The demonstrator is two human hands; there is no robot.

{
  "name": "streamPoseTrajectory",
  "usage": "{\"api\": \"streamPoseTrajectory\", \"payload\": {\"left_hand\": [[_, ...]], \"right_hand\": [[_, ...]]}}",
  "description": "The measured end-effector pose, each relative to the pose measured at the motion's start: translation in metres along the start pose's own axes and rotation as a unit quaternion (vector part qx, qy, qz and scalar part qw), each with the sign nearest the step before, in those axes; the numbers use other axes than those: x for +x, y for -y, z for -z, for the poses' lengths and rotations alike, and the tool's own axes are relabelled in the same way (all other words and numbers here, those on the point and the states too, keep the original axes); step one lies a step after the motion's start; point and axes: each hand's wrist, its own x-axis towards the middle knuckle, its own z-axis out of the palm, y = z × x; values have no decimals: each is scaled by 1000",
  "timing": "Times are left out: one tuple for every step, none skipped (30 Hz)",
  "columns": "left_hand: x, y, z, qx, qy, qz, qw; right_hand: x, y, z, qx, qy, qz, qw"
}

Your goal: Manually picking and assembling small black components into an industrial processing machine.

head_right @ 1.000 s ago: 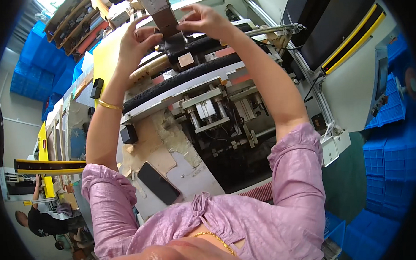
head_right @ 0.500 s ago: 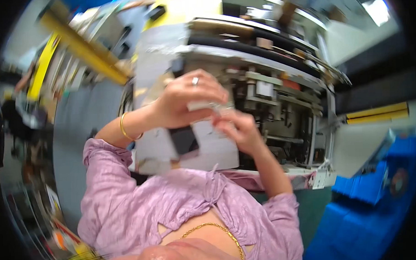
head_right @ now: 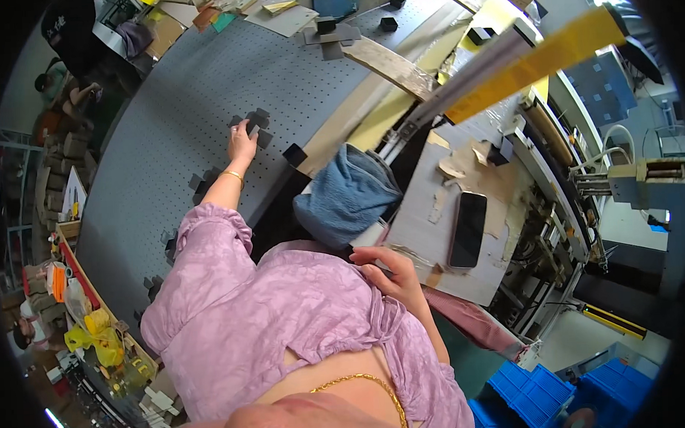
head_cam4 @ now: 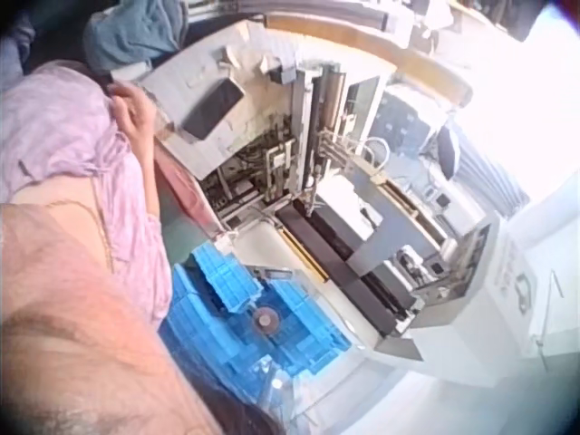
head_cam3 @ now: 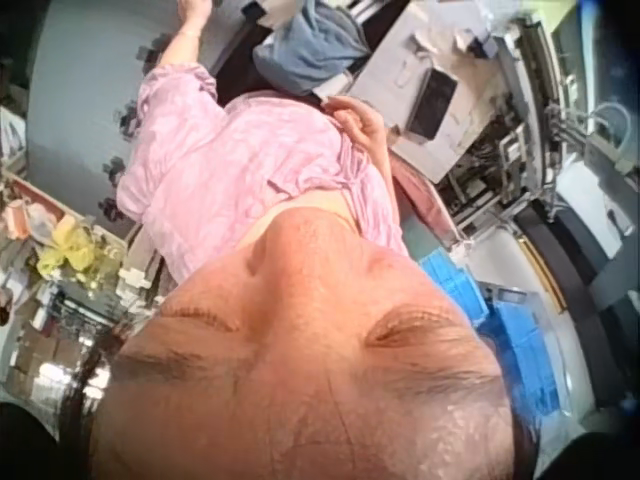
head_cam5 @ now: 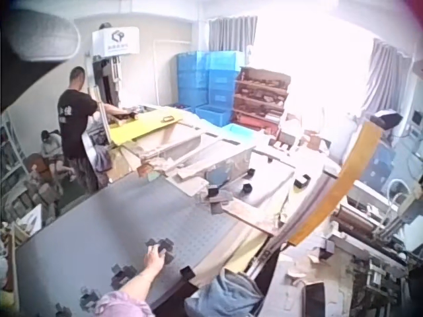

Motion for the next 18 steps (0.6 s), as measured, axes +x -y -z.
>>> {"api": "streamPoseTrajectory", "payload": {"left_hand": [[6, -1, 3, -4, 31, 19, 999], [19, 4, -3, 7, 94, 33, 995], [26, 6, -4, -7, 103, 32, 994], [32, 5, -3, -21, 108, 28, 994], [38, 3, 0, -35, 113, 26, 993], [46, 2, 5, -198, 198, 74, 957], [45, -14, 16, -276, 203, 29, 939], [40, -44, 43, -329, 256, 5, 909], [31, -78, 76, -377, 308, -19, 873], [16, -105, 107, -416, 335, -55, 844], [-2, -128, 134, -451, 360, -88, 812], [-19, -153, 154, -456, 381, -151, 790], [-38, -173, 175, -455, 395, -209, 770], [-57, -196, 198, -416, 354, -324, 772], [-78, -222, 215, -373, 311, -437, 757], [-100, -244, 234, -355, 313, -472, 743], [-121, -260, 247, -333, 311, -504, 734], [-140, -272, 251, -331, 301, -538, 715]], "right_hand": [[5, 4, -9, 7, 2, -17, 1000], [9, 8, -17, 15, 3, -35, 999], [12, 11, -23, 24, 5, -53, 998], [15, 14, -28, 3, 2, -59, 998], [17, 17, -32, -17, 0, -66, 998], [17, 20, -34, -37, -1, -72, 997], [17, 19, -33, -59, -2, -54, 997], [16, 18, -32, -83, -8, -38, 996], [14, 16, -28, -105, -16, -21, 994], [16, 18, -22, -156, -13, 19, 987], [16, 28, -16, -216, -27, 39, 975], [14, 32, -5, -226, -61, 79, 969], [13, 33, 9, -231, -88, 124, 961], [11, 41, 23, -247, -132, 158, 947], [3, 52, 37, -265, -181, 188, 928], [-6, 63, 48, -265, -205, 213, 918], [-13, 70, 58, -261, -223, 241, 908], [-22, 73, 67, -277, -209, 249, 904]]}}
